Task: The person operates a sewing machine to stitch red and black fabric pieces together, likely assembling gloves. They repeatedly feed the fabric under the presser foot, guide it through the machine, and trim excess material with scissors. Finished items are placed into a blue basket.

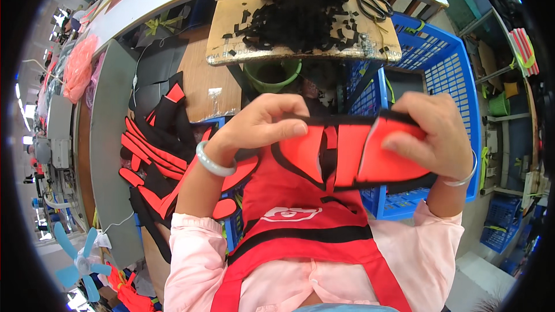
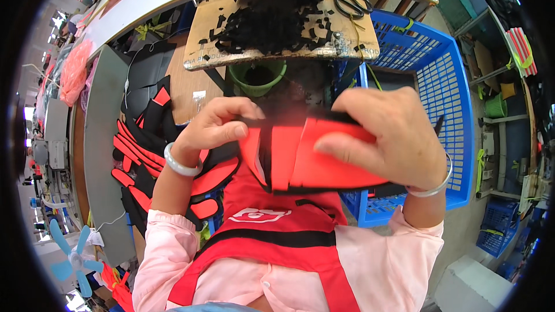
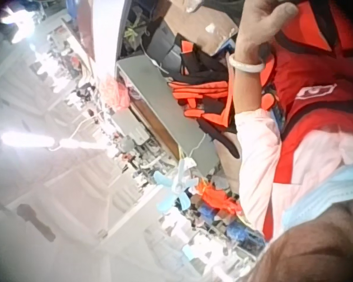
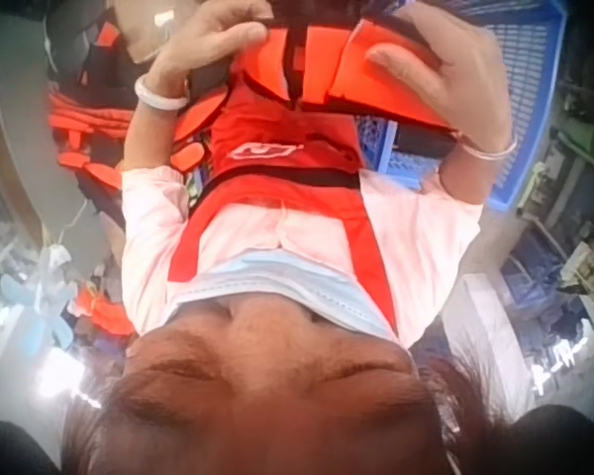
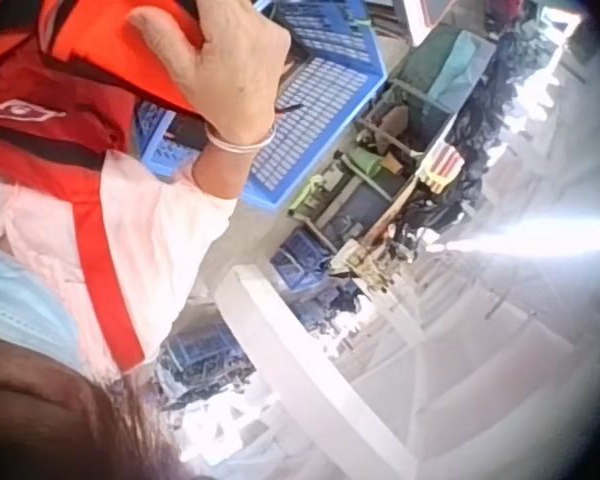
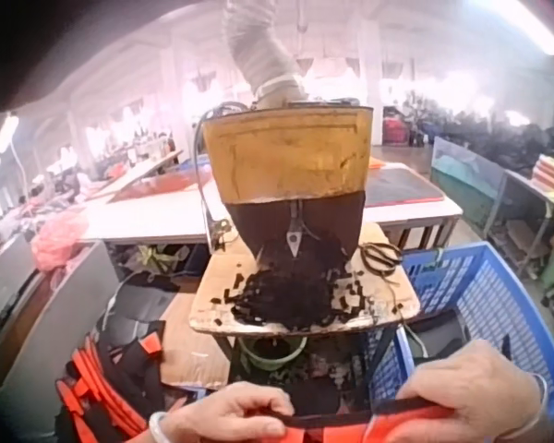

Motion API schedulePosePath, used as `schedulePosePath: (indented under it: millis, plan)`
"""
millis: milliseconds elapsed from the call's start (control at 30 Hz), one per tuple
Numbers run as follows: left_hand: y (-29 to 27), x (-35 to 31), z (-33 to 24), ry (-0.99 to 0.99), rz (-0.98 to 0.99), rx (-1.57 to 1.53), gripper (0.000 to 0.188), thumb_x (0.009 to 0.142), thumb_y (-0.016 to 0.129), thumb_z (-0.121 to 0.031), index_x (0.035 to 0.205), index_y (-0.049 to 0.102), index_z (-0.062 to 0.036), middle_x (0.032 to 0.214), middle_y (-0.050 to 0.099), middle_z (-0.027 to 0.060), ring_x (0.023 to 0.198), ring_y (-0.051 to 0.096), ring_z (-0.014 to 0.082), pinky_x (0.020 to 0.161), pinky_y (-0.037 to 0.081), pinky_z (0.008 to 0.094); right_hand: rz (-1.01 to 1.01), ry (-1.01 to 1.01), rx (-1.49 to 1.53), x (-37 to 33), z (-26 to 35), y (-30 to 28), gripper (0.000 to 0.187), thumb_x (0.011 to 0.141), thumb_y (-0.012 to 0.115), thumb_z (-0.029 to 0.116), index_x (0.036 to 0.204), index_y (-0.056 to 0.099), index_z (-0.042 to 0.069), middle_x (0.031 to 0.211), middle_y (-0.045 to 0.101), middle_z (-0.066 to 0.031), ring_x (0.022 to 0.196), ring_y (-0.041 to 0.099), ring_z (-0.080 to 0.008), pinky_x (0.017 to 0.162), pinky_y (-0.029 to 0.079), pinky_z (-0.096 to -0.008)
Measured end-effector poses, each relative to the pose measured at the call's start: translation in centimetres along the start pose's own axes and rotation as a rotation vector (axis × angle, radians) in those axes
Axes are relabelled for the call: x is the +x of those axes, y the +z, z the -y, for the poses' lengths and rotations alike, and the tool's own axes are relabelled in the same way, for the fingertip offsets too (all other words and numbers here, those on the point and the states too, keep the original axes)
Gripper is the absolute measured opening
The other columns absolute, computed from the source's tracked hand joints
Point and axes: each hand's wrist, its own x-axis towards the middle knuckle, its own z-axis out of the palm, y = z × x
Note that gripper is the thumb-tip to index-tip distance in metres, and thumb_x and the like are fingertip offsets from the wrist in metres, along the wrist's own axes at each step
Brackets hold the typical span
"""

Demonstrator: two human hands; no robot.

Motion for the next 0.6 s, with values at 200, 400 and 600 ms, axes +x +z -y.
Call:
schedulePosePath:
  millis: [200,400,600]
  plan:
    - [-2.1,2.3,-5.4,0.049,-0.428,0.492,0.017,0.090,0.068,-0.015,0.088,0.064,0.0020,0.074,0.059,-0.0009,0.069,0.050,0.0050,0.061,0.042,0.0214,-0.170,0.076,-0.245,3.8,-4.8,2.8,0.039,0.087,0.065,0.041,0.083,0.057,0.003,0.068,0.058,-0.0139,0.064,0.058,-0.0337,0.056,0.042,-0.0403]
    - [-8.3,6.5,-5.0,0.047,-0.446,0.857,0.024,0.089,0.066,-0.020,0.086,0.064,0.0040,0.068,0.060,0.0036,0.064,0.051,0.0084,0.061,0.044,0.0251,-0.165,0.148,-0.325,9.3,-8.8,4.6,0.045,0.091,0.057,0.048,0.084,0.058,0.003,0.069,0.061,-0.0159,0.067,0.060,-0.0351,0.058,0.042,-0.0436]
    - [-12.8,9.7,-3.2,-0.089,-0.409,0.856,0.032,0.091,0.066,-0.028,0.089,0.067,0.0039,0.070,0.062,0.0009,0.065,0.052,0.0062,0.062,0.045,0.0257,-0.159,0.203,-0.315,12.6,-12.8,5.5,0.051,0.091,0.055,0.052,0.090,0.063,0.001,0.065,0.062,-0.0194,0.065,0.063,-0.0376,0.060,0.048,-0.0452]
